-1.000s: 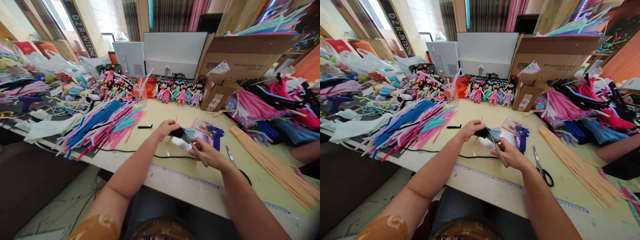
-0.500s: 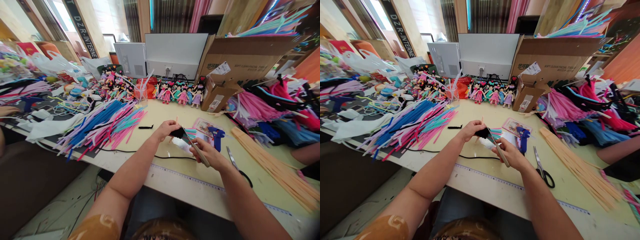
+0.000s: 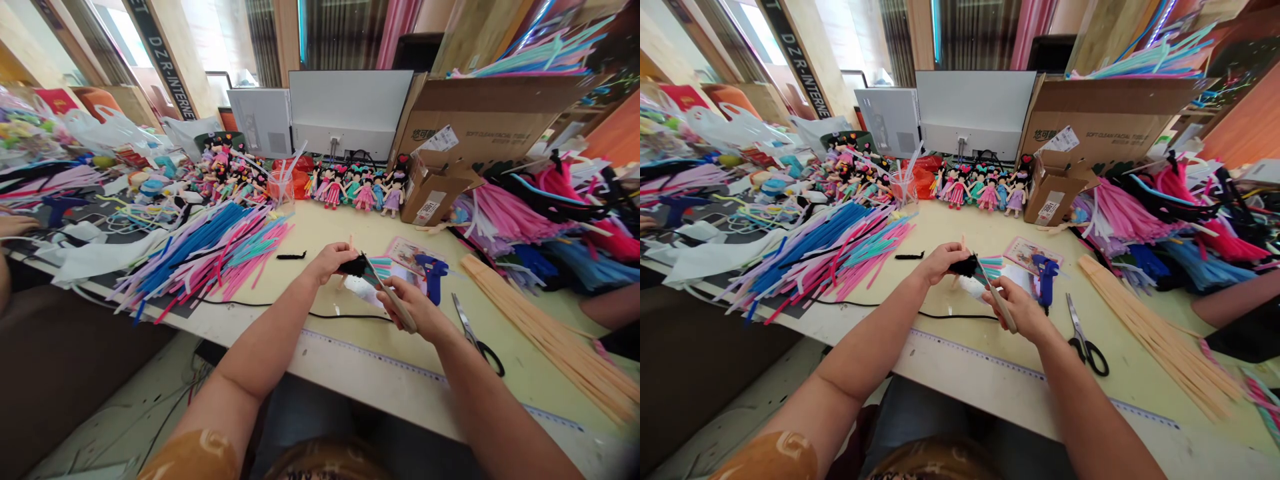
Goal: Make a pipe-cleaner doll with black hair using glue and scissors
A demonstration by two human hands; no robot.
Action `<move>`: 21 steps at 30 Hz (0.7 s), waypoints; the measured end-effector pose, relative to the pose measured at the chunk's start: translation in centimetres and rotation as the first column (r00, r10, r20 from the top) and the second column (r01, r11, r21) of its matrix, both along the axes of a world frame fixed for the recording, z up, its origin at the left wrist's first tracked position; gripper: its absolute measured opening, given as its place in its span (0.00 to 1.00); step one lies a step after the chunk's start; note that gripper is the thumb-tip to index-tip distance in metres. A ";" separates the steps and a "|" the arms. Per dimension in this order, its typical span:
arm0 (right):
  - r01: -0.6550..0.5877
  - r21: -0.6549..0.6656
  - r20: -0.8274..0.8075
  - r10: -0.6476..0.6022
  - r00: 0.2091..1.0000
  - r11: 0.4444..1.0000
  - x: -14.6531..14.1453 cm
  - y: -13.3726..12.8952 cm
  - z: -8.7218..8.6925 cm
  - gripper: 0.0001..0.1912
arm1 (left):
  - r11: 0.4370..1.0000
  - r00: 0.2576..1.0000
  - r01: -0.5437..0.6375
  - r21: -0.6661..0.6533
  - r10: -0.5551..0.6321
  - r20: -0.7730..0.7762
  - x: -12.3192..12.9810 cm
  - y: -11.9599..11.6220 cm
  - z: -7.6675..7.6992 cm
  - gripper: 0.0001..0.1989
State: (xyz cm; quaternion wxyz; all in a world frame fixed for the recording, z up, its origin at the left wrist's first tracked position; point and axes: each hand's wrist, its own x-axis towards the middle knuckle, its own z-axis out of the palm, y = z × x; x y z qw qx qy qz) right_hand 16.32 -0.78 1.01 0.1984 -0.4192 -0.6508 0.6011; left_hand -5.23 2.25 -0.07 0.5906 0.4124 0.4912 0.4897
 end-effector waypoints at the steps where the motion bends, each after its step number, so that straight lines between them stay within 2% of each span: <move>1: 0.000 -0.005 -0.002 0.000 1.000 1.000 -0.1 0.0 0.0 0.24 | 1.000 1.000 -0.001 0.001 0.001 -0.001 0.0 0.0 0.0 0.19; 10: -0.016 -0.015 0.022 0.016 1.000 1.000 0.1 0.1 -0.2 0.24 | 0.999 0.997 -0.017 0.045 0.020 -0.071 0.0 -0.1 0.2 0.17; 16: 0.040 -0.051 -0.060 -0.043 0.997 0.998 0.2 0.0 0.2 0.25 | 0.996 0.993 -0.075 0.040 0.078 -0.087 -0.1 -0.1 0.4 0.16; 21: -0.023 -0.093 -0.057 0.018 0.998 0.995 0.1 -0.2 0.5 0.27 | 0.995 0.992 -0.087 0.051 0.092 -0.091 -0.2 -0.1 0.5 0.17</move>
